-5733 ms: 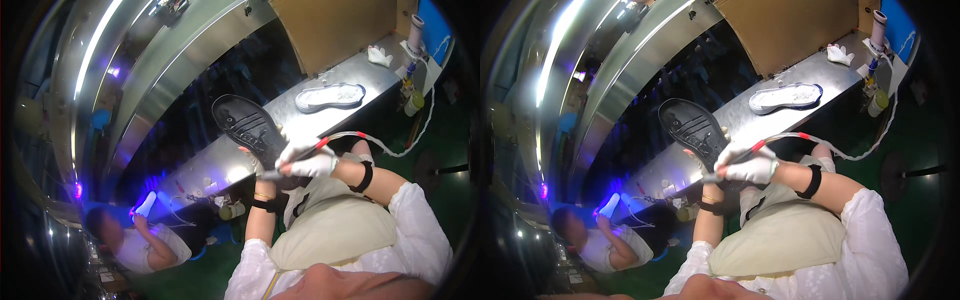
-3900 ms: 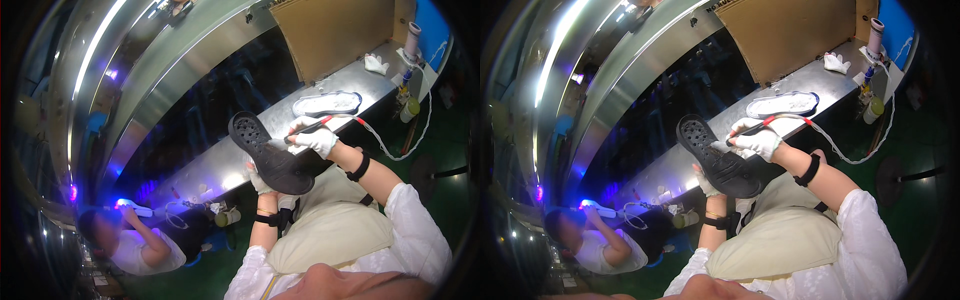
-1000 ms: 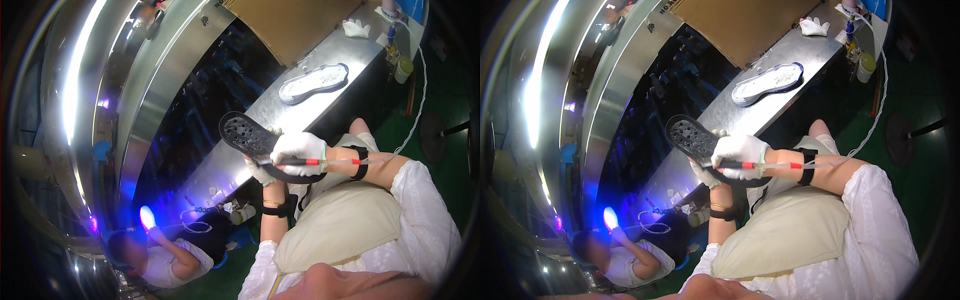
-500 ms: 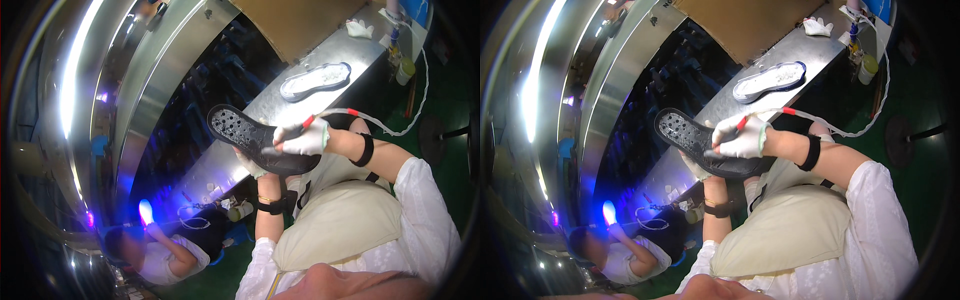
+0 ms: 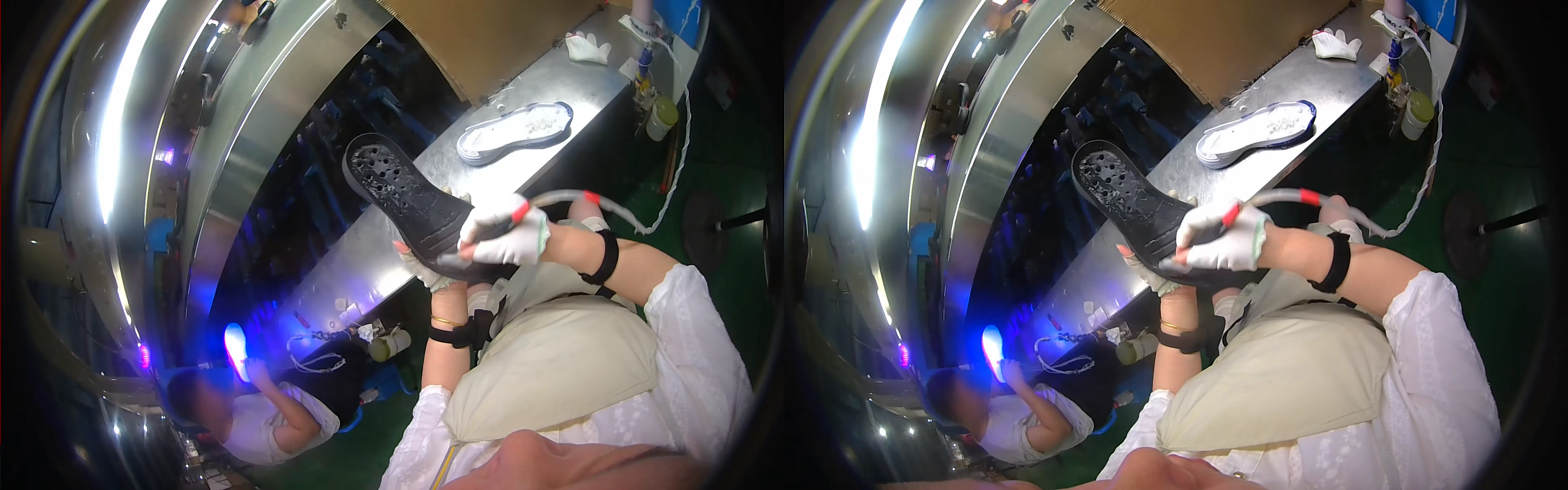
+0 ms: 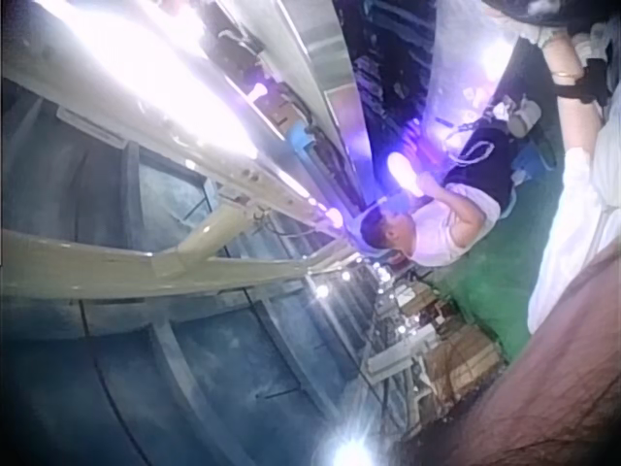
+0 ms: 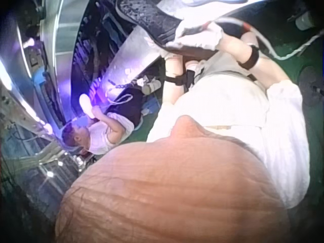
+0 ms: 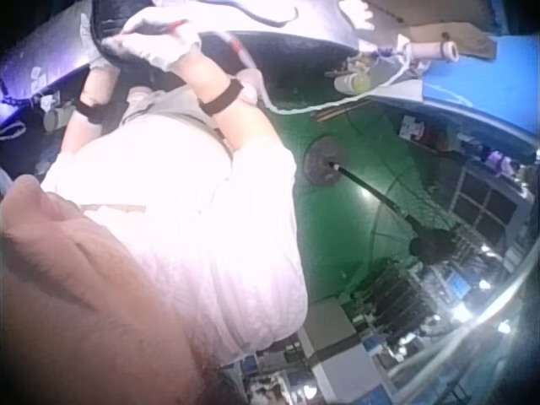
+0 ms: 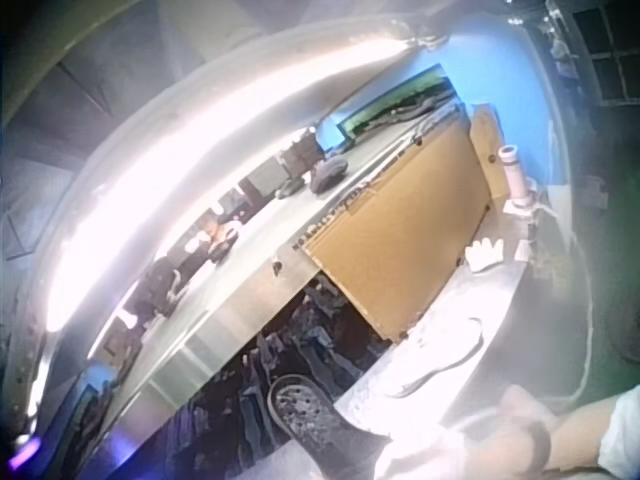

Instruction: Apply adhesive or primer to shoe soles and edges using a brush on a manufacturing line.

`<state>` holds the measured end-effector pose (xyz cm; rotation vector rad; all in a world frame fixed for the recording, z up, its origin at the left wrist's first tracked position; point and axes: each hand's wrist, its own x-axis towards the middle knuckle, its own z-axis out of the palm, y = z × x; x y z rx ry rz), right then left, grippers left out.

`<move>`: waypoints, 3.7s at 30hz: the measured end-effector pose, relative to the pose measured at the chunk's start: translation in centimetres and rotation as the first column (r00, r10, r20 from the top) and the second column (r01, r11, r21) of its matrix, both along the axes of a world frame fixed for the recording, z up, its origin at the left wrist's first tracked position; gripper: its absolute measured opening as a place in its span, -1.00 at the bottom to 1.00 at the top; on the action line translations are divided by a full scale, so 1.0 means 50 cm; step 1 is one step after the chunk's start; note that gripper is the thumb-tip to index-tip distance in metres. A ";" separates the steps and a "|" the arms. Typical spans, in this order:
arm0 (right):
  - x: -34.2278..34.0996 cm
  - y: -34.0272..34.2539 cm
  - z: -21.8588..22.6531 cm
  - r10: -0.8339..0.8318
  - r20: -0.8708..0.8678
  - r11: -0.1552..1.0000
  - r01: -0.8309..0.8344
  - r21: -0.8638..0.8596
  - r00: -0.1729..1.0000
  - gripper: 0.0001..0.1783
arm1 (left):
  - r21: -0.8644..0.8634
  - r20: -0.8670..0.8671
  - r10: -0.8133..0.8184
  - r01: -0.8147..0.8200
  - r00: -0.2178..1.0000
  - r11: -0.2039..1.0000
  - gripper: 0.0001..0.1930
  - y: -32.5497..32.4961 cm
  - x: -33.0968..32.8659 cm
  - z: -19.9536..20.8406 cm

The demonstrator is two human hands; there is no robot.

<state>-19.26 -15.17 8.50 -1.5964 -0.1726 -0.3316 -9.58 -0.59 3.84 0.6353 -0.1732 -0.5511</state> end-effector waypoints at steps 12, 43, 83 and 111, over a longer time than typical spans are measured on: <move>0.028 -0.015 0.009 -0.170 0.124 0.984 0.162 0.075 0.978 -0.87 | -0.031 -0.029 -0.045 0.044 0.999 0.999 -0.08 0.011 -0.029 0.003; 0.026 0.012 -0.029 -0.017 0.050 0.963 0.003 0.271 0.999 -0.86 | -0.210 0.101 -0.012 0.033 0.995 0.977 -0.12 0.003 0.024 0.049; 0.018 -0.034 -0.051 0.256 -0.121 0.963 -0.264 -0.052 0.959 -0.86 | 0.277 0.006 -0.500 0.479 0.866 0.833 -0.19 -0.002 0.116 0.079; 0.021 -0.109 -0.038 0.235 -0.122 0.972 -0.233 0.027 0.964 -0.83 | 0.232 -0.297 -0.646 0.709 0.703 0.665 -0.45 -0.023 0.104 0.082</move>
